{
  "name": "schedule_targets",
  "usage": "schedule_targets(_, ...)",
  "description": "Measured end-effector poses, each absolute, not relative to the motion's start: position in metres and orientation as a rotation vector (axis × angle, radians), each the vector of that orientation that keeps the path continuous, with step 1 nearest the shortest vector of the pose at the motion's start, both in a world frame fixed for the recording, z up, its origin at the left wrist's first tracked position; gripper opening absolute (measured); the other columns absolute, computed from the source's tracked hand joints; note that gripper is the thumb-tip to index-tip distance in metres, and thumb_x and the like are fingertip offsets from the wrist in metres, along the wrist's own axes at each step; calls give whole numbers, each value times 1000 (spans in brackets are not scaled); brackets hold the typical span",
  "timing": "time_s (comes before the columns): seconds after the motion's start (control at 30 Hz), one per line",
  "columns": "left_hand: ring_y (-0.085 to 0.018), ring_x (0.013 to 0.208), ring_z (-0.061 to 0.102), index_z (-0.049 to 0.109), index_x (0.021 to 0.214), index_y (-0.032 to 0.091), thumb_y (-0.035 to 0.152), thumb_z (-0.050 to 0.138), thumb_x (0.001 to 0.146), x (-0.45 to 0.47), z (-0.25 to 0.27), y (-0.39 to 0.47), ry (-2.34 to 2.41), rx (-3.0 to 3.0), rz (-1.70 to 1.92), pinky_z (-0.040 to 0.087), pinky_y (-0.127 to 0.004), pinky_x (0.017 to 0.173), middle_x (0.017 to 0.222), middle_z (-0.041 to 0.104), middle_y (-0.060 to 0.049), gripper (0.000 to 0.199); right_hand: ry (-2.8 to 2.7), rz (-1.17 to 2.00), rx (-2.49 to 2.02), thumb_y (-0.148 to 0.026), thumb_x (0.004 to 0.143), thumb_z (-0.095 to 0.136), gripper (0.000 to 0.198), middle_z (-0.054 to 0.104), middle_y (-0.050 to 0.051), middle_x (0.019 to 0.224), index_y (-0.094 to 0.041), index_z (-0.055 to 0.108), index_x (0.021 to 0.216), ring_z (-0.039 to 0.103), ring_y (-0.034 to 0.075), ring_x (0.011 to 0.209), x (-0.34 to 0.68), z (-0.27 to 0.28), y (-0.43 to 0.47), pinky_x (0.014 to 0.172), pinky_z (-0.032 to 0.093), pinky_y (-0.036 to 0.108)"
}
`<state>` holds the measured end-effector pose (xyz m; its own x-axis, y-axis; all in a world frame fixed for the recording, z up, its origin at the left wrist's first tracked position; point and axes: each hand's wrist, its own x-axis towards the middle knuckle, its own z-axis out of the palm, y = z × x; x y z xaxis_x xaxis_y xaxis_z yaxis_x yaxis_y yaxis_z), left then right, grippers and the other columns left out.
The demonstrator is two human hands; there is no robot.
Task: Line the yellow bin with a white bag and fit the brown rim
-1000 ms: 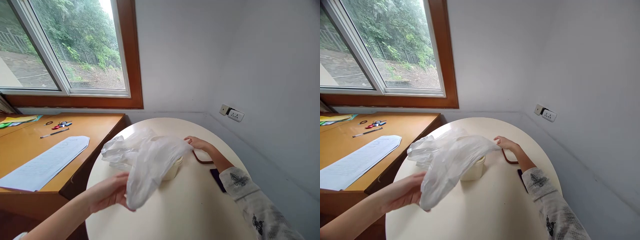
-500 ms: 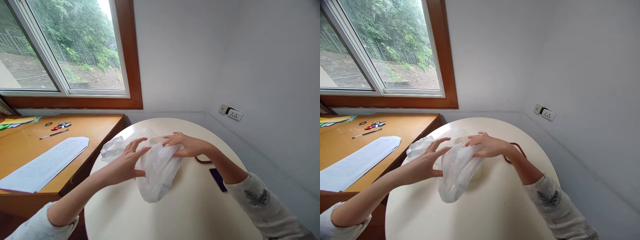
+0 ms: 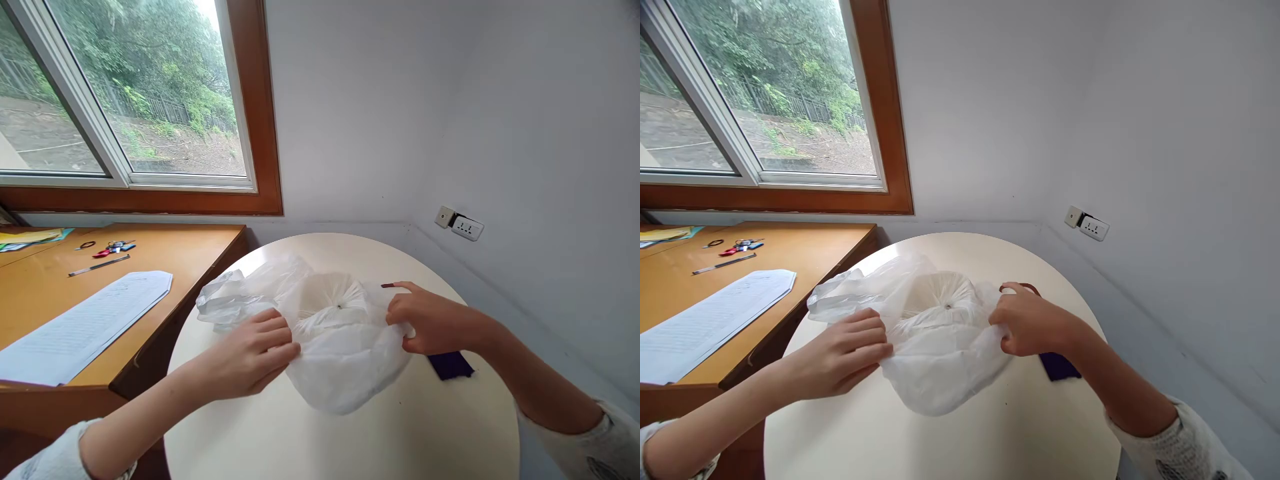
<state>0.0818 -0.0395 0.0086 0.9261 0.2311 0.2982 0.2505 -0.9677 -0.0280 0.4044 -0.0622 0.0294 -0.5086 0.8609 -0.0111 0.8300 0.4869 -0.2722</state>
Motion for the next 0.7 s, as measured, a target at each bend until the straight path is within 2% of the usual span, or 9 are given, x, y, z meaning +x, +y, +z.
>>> schedule_targets(0.17, -16, 62, 42, 52, 76, 16, 10, 41, 84, 87, -17, -45, -356, -2915, -337, 34, -32, 59, 68, 54, -5, 15, -2787, 103, -1386, -10, 63, 53, 15, 62, 3, 64, -21, 63, 63, 57, 19, 73, 389, -23, -52, 97, 24, 41)
schedule_targets(0.33, -18, 71, 48, 54, 85, 16, 11, 41, 83, 97, -37, -46, -471, -2962, -294, 37, -33, 66, 79, 56, -8, 14, -2756, -112, -1398, -5, 67, 46, 21, 65, 9, 75, -15, 64, 70, 55, 20, 84, 368, -63, -41, 98, 24, 40)
schedule_targets(0.43, -19, 77, 51, 54, 90, 17, 17, 45, 83, 102, -30, -52, -498, -3083, -291, 39, -34, 71, 83, 58, -7, 12, -2712, 97, -1353, -9, 67, 51, 22, 65, 9, 95, -19, 65, 82, 49, 24, 105, 368, -59, -42, 103, 13, 45)
schedule_targets(0.53, -17, 68, 51, 54, 86, 18, 19, 45, 83, 99, -11, -56, -495, -3152, -511, 39, -30, 64, 73, 58, -5, 10, -2641, 469, -1255, -15, 66, 54, 28, 61, 4, 109, -25, 63, 91, 44, 23, 115, 383, -37, -43, 106, 8, 48)
schedule_targets(0.63, -13, 58, 46, 52, 79, 18, 17, 39, 86, 94, 10, -53, -726, -3028, -894, 36, -27, 56, 63, 53, -2, 15, -2366, 629, -1293, -13, 72, 45, 27, 63, 1, 103, -24, 62, 90, 54, 18, 101, 400, -11, -40, 101, 27, 40)
schedule_targets(0.7, -13, 61, 47, 52, 79, 18, 20, 37, 88, 95, 22, -47, -949, -2964, -975, 38, -27, 59, 65, 54, -2, 18, -2120, 589, -1352, -14, 75, 40, 23, 65, 2, 95, -22, 61, 83, 57, 17, 91, 402, 5, -37, 88, 39, 33)
